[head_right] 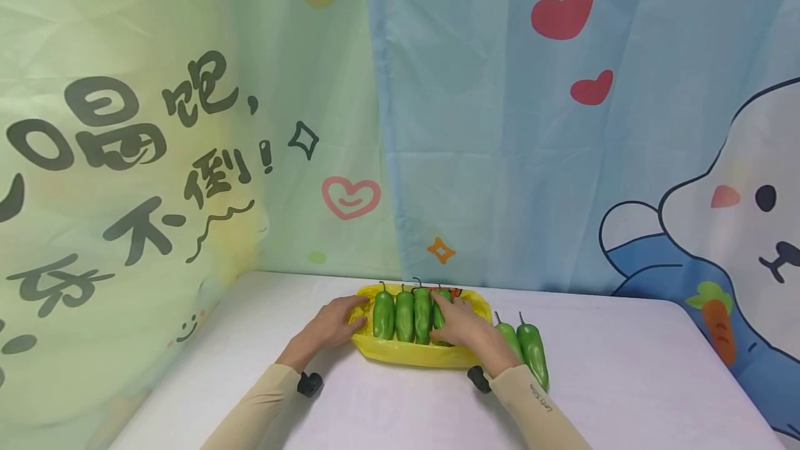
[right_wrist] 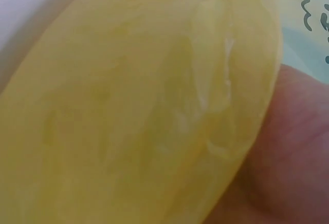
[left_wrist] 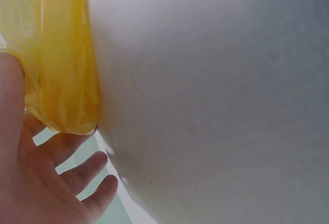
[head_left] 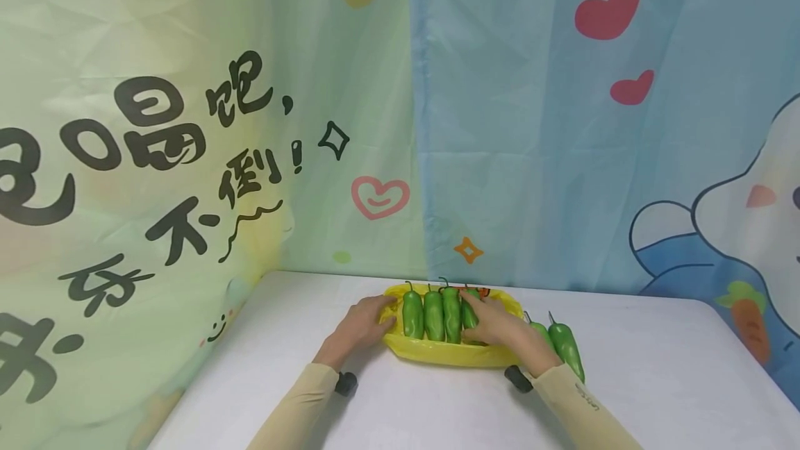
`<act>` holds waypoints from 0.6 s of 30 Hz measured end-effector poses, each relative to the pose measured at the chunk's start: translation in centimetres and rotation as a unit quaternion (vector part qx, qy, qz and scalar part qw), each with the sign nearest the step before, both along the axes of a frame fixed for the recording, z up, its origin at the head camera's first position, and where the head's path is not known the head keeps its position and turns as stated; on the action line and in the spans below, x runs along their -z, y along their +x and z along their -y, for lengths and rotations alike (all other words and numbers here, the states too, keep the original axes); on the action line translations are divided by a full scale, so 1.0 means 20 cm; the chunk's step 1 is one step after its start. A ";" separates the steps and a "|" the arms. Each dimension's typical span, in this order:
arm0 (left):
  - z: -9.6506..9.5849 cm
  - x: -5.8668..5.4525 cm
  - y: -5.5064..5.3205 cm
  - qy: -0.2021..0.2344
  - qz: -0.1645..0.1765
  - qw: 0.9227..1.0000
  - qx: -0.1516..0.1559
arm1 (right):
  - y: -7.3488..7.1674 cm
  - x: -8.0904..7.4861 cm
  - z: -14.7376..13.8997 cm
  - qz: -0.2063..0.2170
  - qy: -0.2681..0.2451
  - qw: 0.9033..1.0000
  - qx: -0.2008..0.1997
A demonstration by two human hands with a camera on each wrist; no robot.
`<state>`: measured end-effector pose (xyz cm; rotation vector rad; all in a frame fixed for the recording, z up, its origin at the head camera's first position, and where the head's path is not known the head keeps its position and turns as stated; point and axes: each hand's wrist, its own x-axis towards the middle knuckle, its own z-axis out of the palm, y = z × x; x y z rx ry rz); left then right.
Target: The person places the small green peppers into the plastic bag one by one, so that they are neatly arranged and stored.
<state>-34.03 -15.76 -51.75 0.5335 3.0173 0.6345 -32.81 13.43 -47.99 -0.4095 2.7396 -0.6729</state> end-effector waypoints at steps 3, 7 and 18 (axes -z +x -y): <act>0.00 0.00 0.00 -0.002 -0.003 1.000 0.003 | 0.01 -0.01 0.00 -0.005 -0.002 1.000 -0.001; 0.00 0.00 0.00 0.000 -0.004 1.000 0.003 | 0.02 -0.03 -0.01 -0.007 -0.005 1.000 -0.002; 0.00 0.01 0.00 0.002 -0.007 1.000 0.004 | 0.07 -0.08 -0.04 -0.020 -0.011 1.000 -0.010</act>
